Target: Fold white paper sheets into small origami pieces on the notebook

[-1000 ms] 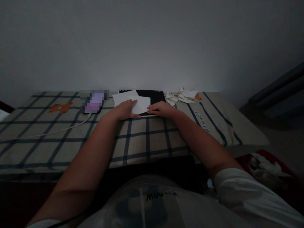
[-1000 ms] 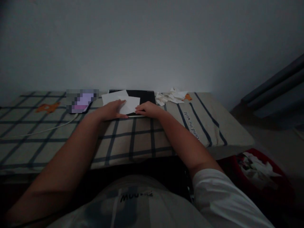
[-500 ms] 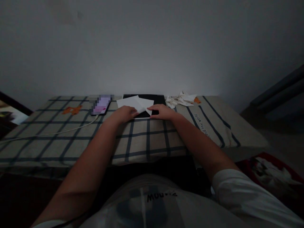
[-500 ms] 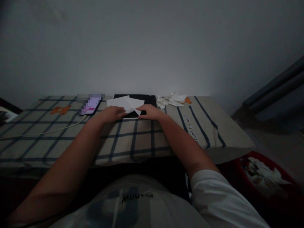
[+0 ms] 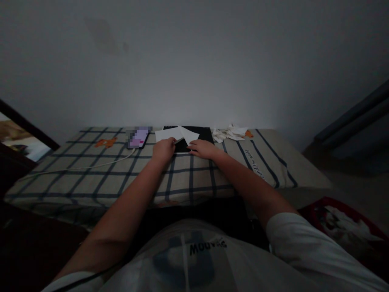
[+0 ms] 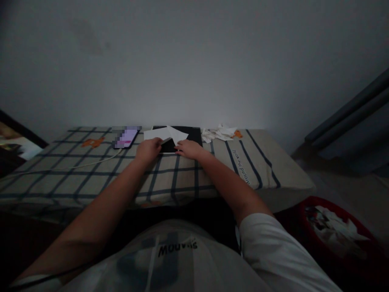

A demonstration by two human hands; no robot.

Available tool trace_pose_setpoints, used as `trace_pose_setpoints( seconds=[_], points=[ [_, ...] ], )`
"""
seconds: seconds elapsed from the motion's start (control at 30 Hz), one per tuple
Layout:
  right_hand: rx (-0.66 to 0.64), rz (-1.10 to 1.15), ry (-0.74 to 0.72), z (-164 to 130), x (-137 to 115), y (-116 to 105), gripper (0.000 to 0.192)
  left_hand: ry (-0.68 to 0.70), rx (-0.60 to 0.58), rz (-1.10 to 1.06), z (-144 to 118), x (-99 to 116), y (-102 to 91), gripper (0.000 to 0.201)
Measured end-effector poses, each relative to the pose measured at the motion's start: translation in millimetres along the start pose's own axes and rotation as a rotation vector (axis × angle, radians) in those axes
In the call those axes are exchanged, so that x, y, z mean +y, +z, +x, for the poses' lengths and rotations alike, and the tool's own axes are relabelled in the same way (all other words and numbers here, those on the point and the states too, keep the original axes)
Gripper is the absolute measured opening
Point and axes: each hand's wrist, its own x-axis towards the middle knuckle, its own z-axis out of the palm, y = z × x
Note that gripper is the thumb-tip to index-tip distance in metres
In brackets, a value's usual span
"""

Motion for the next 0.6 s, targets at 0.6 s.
trace_pose_setpoints(
  seconds=[0.6],
  points=[
    [-0.058,-0.044,0.162,-2,-31,-14,0.037,-0.04,0.137,-0.099,-10,-15,-20.0,0.061]
  ],
)
